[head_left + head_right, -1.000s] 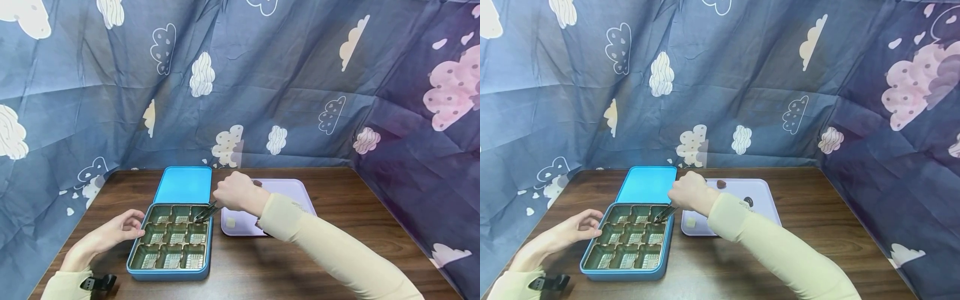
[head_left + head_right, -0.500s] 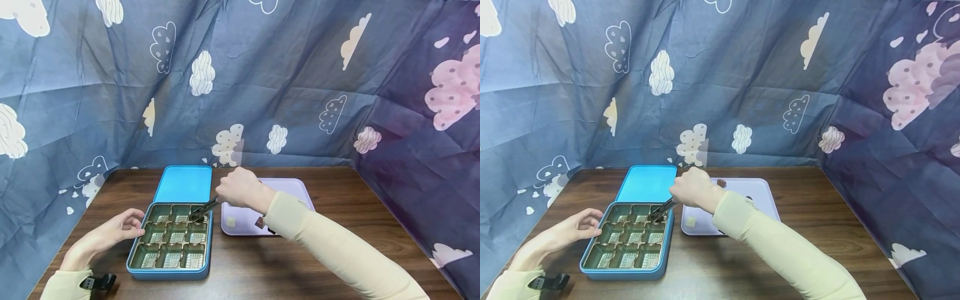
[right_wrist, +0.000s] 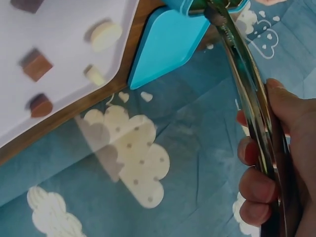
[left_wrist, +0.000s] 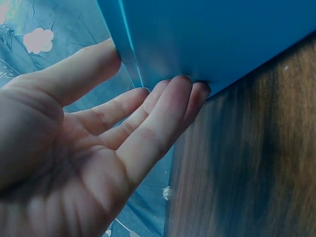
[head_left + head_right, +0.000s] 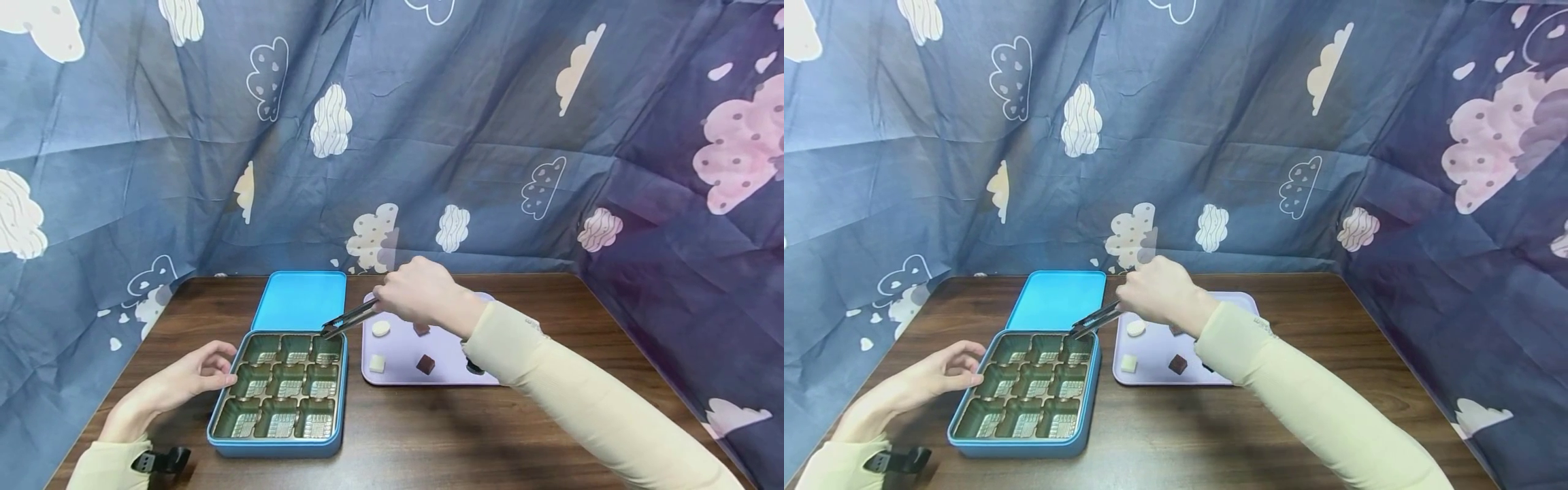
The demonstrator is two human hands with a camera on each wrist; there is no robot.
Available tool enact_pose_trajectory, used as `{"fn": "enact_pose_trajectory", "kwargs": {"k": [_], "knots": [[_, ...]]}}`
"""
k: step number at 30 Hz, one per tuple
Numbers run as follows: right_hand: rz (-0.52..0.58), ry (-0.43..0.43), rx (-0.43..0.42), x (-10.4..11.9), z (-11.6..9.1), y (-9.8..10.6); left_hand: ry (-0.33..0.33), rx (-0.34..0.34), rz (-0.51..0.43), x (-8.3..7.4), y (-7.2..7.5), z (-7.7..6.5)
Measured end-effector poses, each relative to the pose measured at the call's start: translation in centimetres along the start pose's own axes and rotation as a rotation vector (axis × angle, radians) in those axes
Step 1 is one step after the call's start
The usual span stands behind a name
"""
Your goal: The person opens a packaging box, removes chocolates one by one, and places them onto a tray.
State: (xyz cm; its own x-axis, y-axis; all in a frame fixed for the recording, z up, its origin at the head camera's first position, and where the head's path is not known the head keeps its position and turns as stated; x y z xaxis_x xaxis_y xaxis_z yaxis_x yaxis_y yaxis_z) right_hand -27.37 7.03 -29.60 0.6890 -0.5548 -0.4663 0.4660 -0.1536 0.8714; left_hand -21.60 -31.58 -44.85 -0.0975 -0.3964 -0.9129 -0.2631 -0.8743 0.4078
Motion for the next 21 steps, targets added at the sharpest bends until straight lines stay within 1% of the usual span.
{"fn": "enact_pose_trajectory", "kwargs": {"k": [5,7,9,10,14,18,21], "knots": [[-0.018,0.01,-0.107,-1.5,-1.5,-0.2,0.004,-0.003,0.007,0.0,0.0,0.0],[-0.015,0.007,-0.151,-2.2,-2.2,-0.5,0.001,-0.001,0.012,0.0,0.0,0.0],[-0.014,0.004,-0.196,-2.9,-3.1,-1.0,0.012,-0.005,0.016,0.0,-0.1,0.0],[-0.012,0.002,-0.219,-3.3,-3.6,-1.3,0.006,-0.003,0.021,0.0,-0.1,0.0],[-0.024,-0.001,-0.316,-4.9,-5.5,-2.8,0.03,-0.009,0.03,-0.1,0.0,0.0],[-0.011,-0.012,-0.401,-6.3,-7.6,-4.6,0.021,-0.008,0.031,-0.1,-0.1,0.0],[-0.005,-0.024,-0.443,-7.3,-9.2,-6.0,0.004,-0.008,0.024,-0.1,-0.1,-0.1]]}}
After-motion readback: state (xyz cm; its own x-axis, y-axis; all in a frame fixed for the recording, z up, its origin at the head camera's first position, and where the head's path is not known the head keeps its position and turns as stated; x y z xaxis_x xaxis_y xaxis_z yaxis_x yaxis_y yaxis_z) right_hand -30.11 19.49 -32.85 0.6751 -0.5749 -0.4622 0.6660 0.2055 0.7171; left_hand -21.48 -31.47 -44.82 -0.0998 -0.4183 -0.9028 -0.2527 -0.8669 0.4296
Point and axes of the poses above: each hand's wrist, its own z-axis towards the middle knuckle, its own y-axis out of the back of the hand, x = y × z, the point moved 1 cm from there along z, towards the middle knuckle, and after that the axes turned 9 degrees about -x, right-handed, at the moved point
